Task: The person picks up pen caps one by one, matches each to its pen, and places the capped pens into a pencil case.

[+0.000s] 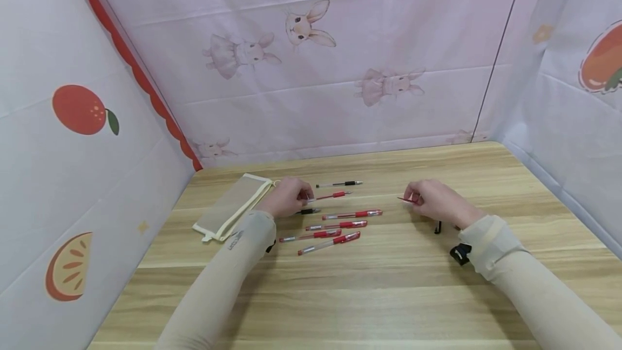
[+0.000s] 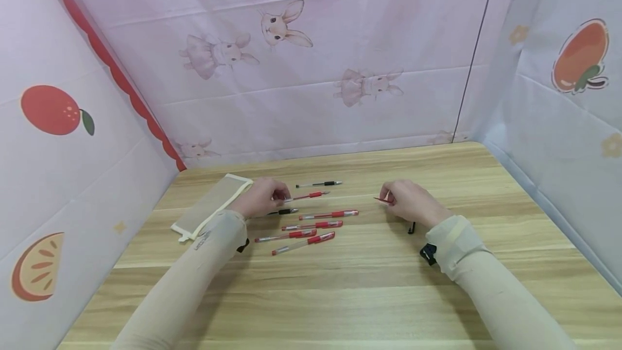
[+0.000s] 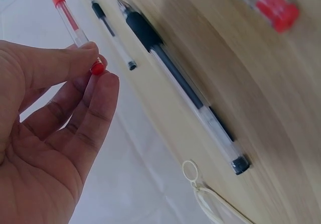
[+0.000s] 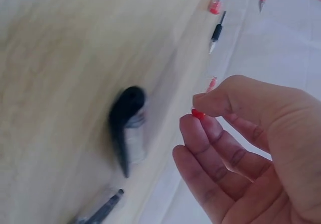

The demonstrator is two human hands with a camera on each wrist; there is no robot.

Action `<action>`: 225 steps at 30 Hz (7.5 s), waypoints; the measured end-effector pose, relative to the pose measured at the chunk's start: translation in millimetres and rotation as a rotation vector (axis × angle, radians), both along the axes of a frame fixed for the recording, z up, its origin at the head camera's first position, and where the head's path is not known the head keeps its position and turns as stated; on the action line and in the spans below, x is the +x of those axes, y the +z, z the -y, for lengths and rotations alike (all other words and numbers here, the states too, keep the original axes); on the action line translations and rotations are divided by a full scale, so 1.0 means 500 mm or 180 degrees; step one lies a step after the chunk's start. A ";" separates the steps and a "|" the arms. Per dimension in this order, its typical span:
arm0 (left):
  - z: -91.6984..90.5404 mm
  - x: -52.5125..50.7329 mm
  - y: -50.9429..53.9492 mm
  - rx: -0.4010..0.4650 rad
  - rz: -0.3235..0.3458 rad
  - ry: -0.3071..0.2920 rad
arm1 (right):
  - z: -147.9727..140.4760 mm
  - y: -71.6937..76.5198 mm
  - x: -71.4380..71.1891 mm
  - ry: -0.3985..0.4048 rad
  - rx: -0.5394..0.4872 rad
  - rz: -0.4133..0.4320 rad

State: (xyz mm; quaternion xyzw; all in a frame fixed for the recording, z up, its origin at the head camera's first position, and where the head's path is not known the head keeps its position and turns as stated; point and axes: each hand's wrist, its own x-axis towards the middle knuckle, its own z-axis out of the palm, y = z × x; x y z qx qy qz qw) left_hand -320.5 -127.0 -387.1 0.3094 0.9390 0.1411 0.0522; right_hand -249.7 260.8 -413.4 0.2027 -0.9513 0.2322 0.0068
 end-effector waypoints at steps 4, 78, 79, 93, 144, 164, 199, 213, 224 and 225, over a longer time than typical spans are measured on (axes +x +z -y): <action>-0.005 0.010 0.003 0.0040 -0.0009 -0.0020 | 0.011 0.010 0.003 0.0026 -0.0046 -0.0084; -0.061 0.089 0.024 0.0211 -0.0243 -0.0481 | 0.123 0.047 0.042 0.0385 -0.0326 -0.0367; -0.062 0.089 0.023 0.0209 -0.0266 -0.0491 | 0.122 0.047 0.043 0.0378 -0.0333 -0.0359; -0.067 0.087 0.012 0.0294 -0.0416 -0.0698 | 0.110 0.043 0.038 0.0422 -0.0487 -0.0387; -0.103 0.070 0.022 0.0414 0.0097 -0.0178 | 0.091 0.034 0.009 0.0278 -0.0568 -0.0655; -0.119 0.031 0.002 0.0178 0.0166 -0.0048 | 0.059 0.023 0.007 0.0157 -0.0564 -0.0366; -0.154 -0.018 -0.049 -0.0213 0.0262 -0.0017 | 0.004 0.021 0.030 -0.0014 -0.0480 -0.0215; -0.112 -0.003 -0.035 -0.0058 0.0343 0.0000 | -0.013 0.020 0.050 -0.0054 -0.0399 -0.0128; -0.026 0.002 -0.030 0.0031 0.0297 0.0207 | -0.018 0.026 0.056 0.0075 -0.0417 -0.0087; -0.021 0.001 -0.031 0.0037 0.0297 0.0212 | -0.019 0.026 0.058 0.0074 -0.0414 -0.0077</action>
